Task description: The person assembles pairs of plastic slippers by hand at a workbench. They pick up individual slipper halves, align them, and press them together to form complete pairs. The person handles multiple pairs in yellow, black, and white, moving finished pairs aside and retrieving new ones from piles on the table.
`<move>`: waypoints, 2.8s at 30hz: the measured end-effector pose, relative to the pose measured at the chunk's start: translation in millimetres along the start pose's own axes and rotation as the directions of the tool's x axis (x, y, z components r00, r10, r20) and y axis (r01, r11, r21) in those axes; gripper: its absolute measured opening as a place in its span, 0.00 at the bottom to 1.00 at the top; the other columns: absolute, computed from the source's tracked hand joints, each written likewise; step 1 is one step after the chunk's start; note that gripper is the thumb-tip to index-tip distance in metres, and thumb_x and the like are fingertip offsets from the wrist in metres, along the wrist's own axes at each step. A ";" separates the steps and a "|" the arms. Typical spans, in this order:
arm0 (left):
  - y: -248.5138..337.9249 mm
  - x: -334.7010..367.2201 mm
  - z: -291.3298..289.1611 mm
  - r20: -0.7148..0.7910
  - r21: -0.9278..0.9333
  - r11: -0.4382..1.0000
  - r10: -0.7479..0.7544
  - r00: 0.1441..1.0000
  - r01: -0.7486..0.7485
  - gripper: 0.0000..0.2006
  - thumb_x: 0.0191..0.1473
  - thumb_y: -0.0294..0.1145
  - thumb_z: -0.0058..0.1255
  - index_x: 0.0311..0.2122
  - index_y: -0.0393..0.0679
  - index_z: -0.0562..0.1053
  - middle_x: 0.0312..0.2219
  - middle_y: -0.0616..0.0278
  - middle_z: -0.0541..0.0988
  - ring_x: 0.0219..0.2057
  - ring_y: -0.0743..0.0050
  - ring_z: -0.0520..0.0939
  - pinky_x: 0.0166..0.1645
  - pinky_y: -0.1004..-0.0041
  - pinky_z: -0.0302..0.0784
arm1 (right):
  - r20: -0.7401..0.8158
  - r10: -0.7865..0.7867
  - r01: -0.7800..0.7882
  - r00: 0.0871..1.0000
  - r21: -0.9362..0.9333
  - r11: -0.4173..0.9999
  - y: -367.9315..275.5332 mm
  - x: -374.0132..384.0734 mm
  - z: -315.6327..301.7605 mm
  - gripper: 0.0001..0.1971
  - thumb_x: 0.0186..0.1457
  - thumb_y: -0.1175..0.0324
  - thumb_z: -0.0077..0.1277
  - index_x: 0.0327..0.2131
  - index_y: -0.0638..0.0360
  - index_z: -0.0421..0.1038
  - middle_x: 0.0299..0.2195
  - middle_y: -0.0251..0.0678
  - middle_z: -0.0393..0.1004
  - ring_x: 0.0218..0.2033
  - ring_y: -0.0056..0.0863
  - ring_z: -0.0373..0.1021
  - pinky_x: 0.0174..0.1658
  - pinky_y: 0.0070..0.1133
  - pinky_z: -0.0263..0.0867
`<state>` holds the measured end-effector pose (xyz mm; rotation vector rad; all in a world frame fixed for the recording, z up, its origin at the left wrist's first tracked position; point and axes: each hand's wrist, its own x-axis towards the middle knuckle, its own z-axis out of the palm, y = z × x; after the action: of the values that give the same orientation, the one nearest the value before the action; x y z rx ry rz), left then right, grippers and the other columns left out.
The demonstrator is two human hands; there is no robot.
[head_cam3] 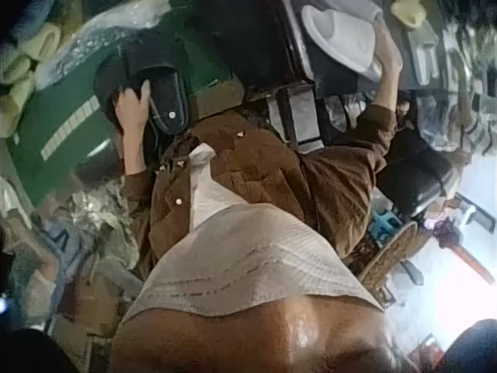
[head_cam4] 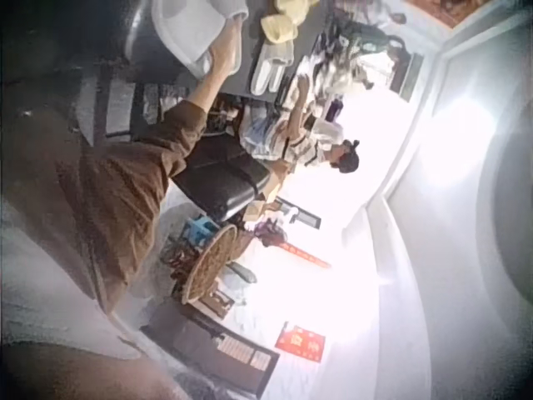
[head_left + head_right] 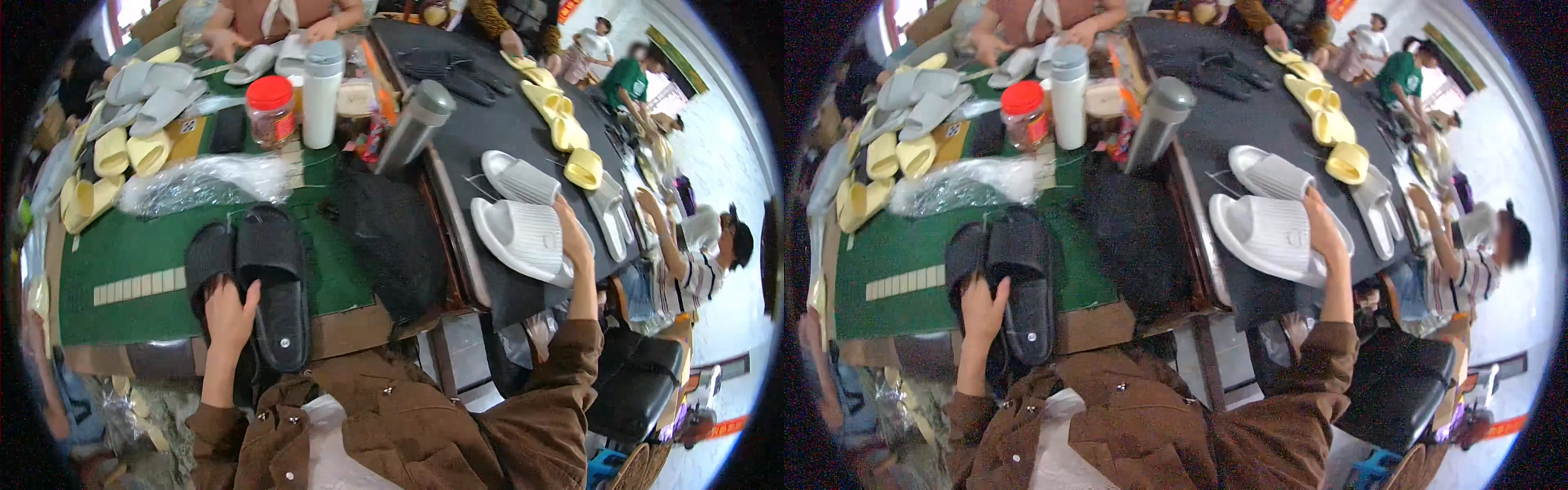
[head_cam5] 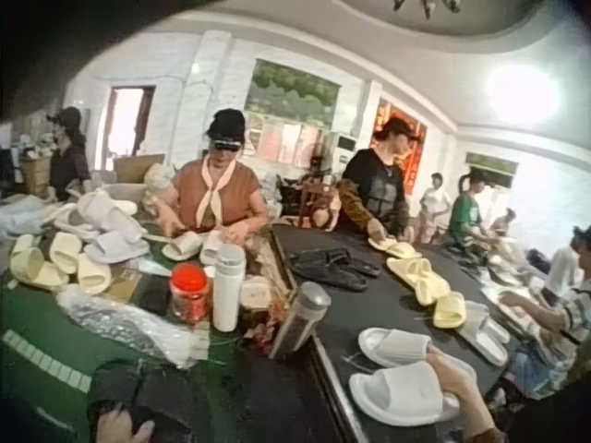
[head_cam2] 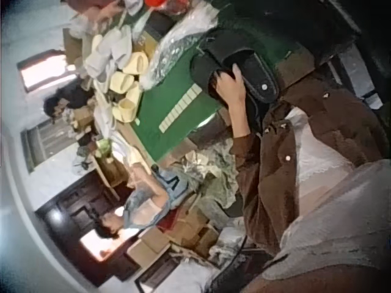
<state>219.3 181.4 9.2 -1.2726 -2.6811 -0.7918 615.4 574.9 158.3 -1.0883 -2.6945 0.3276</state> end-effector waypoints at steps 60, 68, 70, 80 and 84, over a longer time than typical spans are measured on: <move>-36.3 -24.0 -156.8 -0.428 -0.590 0.805 -0.240 0.871 -0.068 0.23 0.57 0.17 0.39 0.59 0.40 0.66 0.57 0.57 0.69 0.24 0.85 0.72 0.29 0.82 0.72 | 0.324 -0.343 -0.001 0.881 0.728 0.686 -375.6 45.6 209.9 0.16 0.59 0.68 0.48 0.41 0.77 0.68 0.34 0.58 0.74 0.34 0.48 0.72 0.36 0.33 0.67; 5.4 -40.1 -148.1 -0.322 -0.587 0.781 0.015 0.947 -0.212 0.28 0.45 0.09 0.36 0.53 0.38 0.72 0.53 0.51 0.73 0.22 0.84 0.74 0.25 0.83 0.71 | 0.087 -0.519 0.402 0.850 0.530 0.747 -368.3 1.7 168.0 0.20 0.57 0.71 0.52 0.52 0.68 0.66 0.46 0.48 0.73 0.42 0.37 0.74 0.41 0.25 0.70; 17.7 -39.2 -136.1 -0.286 -0.590 0.762 0.111 0.952 -0.266 0.27 0.45 0.10 0.36 0.52 0.37 0.72 0.51 0.50 0.74 0.26 0.78 0.77 0.28 0.80 0.73 | 0.017 -0.505 0.377 0.863 0.644 0.666 -359.5 -8.1 155.0 0.18 0.57 0.73 0.50 0.51 0.68 0.68 0.45 0.48 0.73 0.41 0.35 0.74 0.41 0.24 0.70; 63.7 -41.1 -90.6 -0.099 -0.659 0.698 0.288 0.953 -0.279 0.22 0.45 0.08 0.42 0.47 0.36 0.73 0.43 0.49 0.77 0.44 0.52 0.79 0.46 0.65 0.75 | 0.006 -0.357 0.062 0.934 0.982 0.177 -329.5 -32.1 164.0 0.09 0.59 0.76 0.48 0.41 0.62 0.76 0.48 0.39 0.70 0.45 0.21 0.67 0.43 0.16 0.64; 66.0 -41.5 -90.0 -0.022 -0.689 0.691 0.284 0.959 -0.220 0.22 0.46 0.09 0.41 0.48 0.37 0.72 0.43 0.50 0.77 0.44 0.52 0.79 0.45 0.65 0.75 | 0.039 -0.342 0.009 0.939 0.990 0.139 -324.9 -36.1 161.6 0.07 0.59 0.76 0.48 0.38 0.63 0.76 0.48 0.39 0.70 0.44 0.20 0.68 0.44 0.16 0.63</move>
<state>281.6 143.8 103.4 -1.7881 -2.2217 -1.8282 383.1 301.6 92.6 -0.2294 -1.8501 1.9660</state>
